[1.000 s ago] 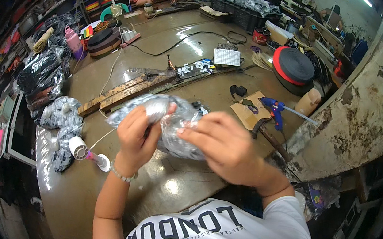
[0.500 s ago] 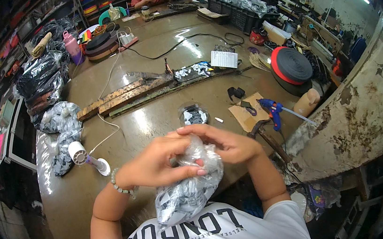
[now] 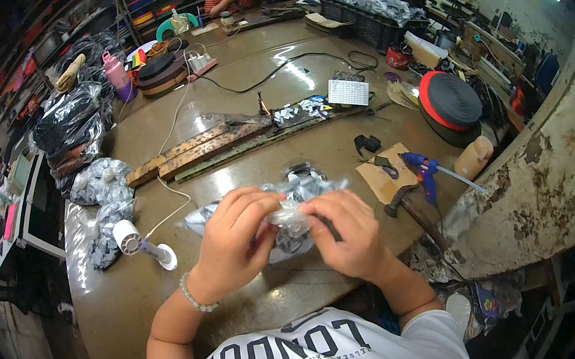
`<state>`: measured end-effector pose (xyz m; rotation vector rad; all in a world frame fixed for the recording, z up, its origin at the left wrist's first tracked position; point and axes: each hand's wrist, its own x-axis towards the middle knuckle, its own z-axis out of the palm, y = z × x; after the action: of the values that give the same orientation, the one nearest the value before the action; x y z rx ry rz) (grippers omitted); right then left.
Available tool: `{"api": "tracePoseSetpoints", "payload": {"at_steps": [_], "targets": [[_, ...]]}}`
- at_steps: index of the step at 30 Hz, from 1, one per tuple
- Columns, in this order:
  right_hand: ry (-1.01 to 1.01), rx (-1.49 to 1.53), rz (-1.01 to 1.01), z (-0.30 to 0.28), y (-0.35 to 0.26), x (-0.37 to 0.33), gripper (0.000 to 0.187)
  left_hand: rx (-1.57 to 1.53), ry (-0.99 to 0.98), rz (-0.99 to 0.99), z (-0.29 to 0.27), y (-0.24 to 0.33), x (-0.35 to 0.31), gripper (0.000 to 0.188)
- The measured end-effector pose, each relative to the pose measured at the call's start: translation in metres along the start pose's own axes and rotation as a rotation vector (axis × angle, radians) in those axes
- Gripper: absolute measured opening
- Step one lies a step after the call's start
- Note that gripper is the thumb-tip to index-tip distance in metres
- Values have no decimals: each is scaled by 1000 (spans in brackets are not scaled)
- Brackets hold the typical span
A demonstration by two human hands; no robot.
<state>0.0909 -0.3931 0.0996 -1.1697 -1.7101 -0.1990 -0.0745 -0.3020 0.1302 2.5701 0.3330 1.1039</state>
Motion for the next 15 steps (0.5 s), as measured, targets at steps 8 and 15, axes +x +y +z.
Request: {"api": "tracePoseSetpoints", "payload": {"at_steps": [8, 15], "targets": [[-43, -243, -316, 5, -19, -14, 47, -137, 254, 155, -6, 3, -1, 34], [187, -276, -505, -4, 69, 54, 45, 336, 386, 108, -53, 34, 1, 37]]}}
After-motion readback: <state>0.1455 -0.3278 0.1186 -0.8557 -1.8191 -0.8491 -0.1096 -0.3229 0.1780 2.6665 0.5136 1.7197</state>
